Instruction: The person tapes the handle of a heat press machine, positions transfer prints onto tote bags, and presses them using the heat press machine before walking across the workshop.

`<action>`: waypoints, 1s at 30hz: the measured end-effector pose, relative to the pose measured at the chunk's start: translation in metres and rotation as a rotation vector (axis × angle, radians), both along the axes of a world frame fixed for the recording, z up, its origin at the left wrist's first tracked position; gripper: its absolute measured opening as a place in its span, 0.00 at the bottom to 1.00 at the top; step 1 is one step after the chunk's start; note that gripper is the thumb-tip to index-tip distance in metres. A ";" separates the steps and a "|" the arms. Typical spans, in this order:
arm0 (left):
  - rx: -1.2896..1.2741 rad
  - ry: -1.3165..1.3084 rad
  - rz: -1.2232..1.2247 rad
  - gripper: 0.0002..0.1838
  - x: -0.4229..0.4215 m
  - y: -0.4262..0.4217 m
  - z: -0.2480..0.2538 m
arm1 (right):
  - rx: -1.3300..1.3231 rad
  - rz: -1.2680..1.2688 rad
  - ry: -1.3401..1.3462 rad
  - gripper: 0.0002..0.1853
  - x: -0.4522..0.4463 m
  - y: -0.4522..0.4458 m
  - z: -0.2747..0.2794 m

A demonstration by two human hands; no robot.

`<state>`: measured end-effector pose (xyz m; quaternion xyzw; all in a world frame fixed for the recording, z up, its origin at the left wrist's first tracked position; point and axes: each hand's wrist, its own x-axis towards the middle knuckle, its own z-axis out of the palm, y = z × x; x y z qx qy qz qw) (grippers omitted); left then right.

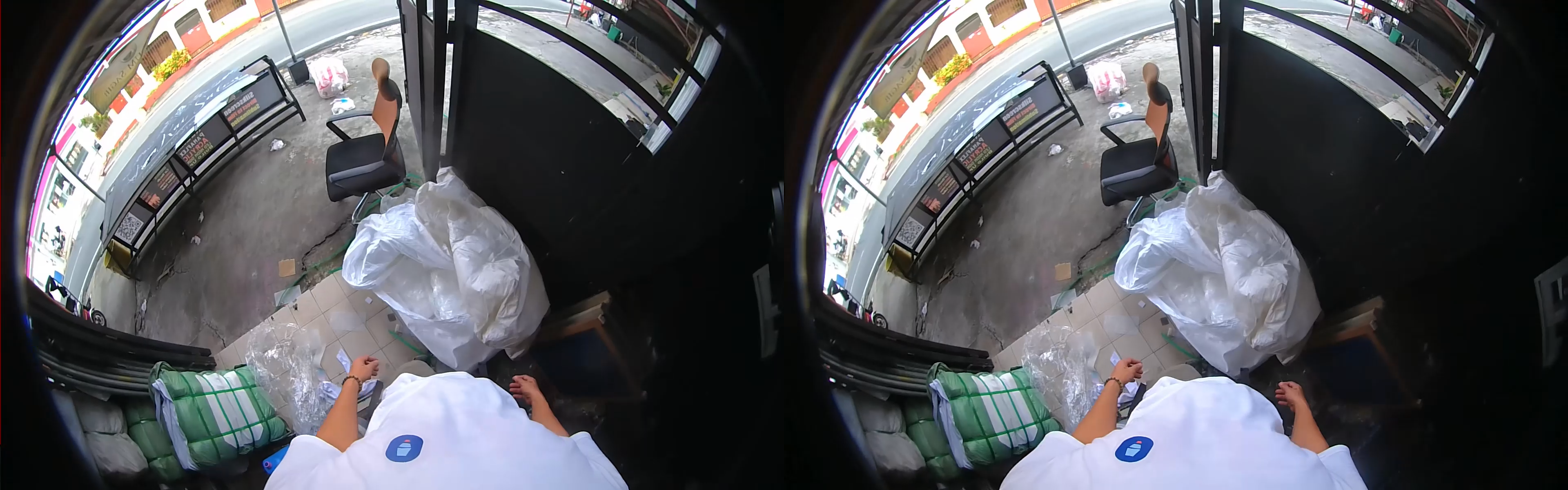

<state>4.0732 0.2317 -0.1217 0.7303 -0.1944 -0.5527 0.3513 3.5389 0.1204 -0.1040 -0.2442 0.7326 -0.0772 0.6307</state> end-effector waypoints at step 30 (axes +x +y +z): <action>0.492 -0.066 -0.405 0.12 0.032 -0.038 -0.053 | -0.160 -0.290 0.074 0.15 -0.027 0.088 0.055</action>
